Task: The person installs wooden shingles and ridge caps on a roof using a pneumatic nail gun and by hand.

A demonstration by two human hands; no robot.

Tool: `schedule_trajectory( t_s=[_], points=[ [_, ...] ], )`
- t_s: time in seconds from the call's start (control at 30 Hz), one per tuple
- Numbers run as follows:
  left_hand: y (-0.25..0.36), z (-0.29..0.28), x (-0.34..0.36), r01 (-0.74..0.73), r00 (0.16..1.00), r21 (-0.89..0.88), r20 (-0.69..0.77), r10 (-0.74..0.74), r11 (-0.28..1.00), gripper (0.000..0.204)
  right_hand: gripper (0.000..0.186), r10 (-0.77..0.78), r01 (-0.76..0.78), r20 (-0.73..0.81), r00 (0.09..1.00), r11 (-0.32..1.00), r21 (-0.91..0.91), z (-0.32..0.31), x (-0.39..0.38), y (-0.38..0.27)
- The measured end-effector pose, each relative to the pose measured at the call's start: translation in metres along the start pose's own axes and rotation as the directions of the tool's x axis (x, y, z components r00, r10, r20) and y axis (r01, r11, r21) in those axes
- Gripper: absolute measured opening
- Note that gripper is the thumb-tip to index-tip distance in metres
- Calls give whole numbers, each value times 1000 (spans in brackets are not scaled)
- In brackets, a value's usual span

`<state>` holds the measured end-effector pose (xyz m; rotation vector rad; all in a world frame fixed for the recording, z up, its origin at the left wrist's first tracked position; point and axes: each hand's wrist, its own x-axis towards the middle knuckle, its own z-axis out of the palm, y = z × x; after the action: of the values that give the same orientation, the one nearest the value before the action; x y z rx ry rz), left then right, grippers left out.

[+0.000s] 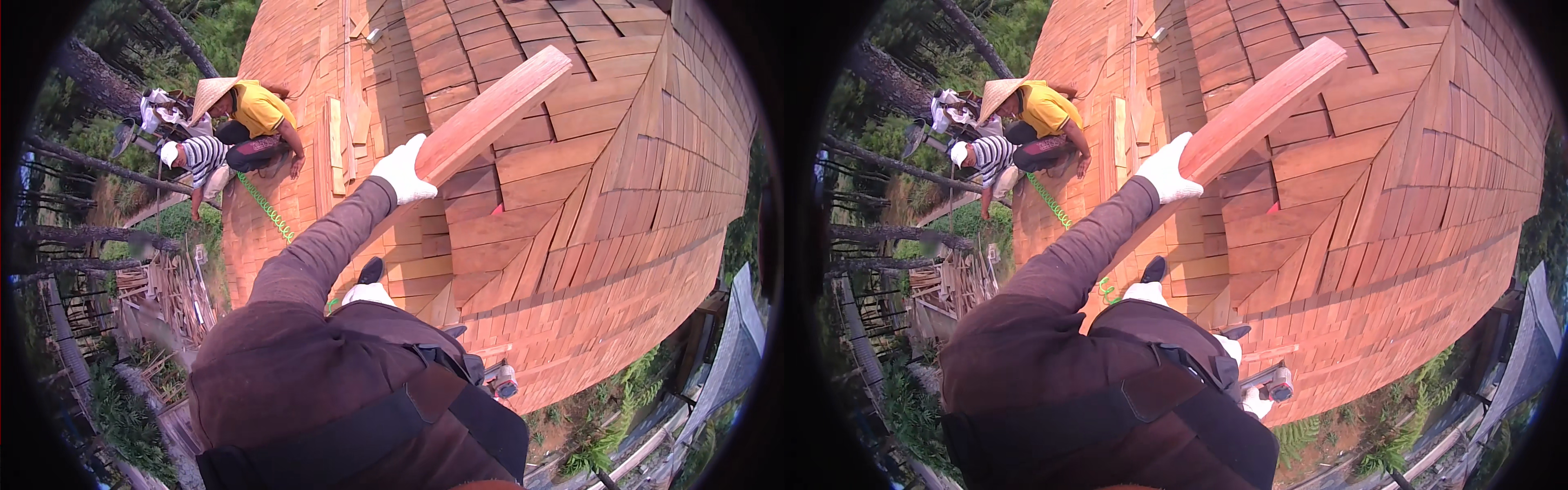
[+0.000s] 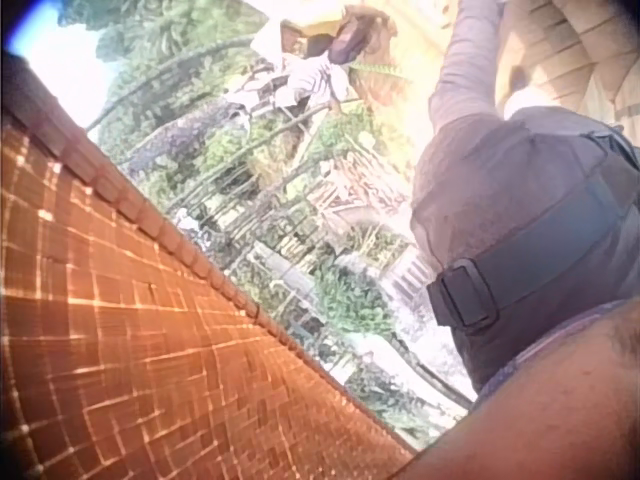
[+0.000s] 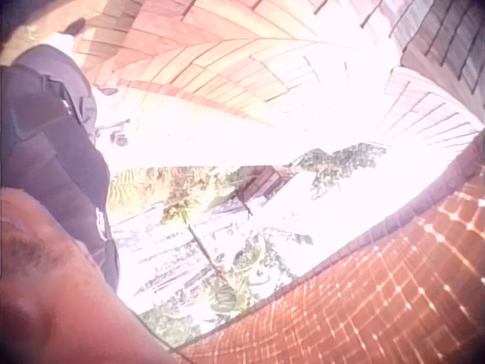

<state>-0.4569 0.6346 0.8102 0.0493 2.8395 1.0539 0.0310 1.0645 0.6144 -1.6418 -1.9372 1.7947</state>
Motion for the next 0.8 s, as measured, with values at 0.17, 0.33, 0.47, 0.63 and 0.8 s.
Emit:
schedule_trajectory(
  t_s=[0.17, 0.33, 0.47, 0.63, 0.8],
  points=[
    [-92, -52, -52, 284, 958, 62, 16, -286, 957, 117, 55, -7, 9, 22, 1000, 995, -101, 51, 9, -27],
    [-173, -82, -88, 634, 755, 208, 44, -655, 745, 110, 54, -23, 30, 61, 998, 993, -114, 116, 11, -50],
    [-211, -91, -111, 829, 511, 208, 95, -855, 519, 118, 54, -15, 24, 79, 997, 992, -121, 152, 4, -53],
    [-275, -78, -145, 892, 355, 245, 138, -924, 380, 53, 53, -1, 10, 84, 996, 994, -105, 186, -6, -53],
    [-343, -53, -149, 793, 325, 375, 404, -855, 479, 40, 52, 13, -4, 71, 997, 993, -122, 197, -15, -45]
  ],
)
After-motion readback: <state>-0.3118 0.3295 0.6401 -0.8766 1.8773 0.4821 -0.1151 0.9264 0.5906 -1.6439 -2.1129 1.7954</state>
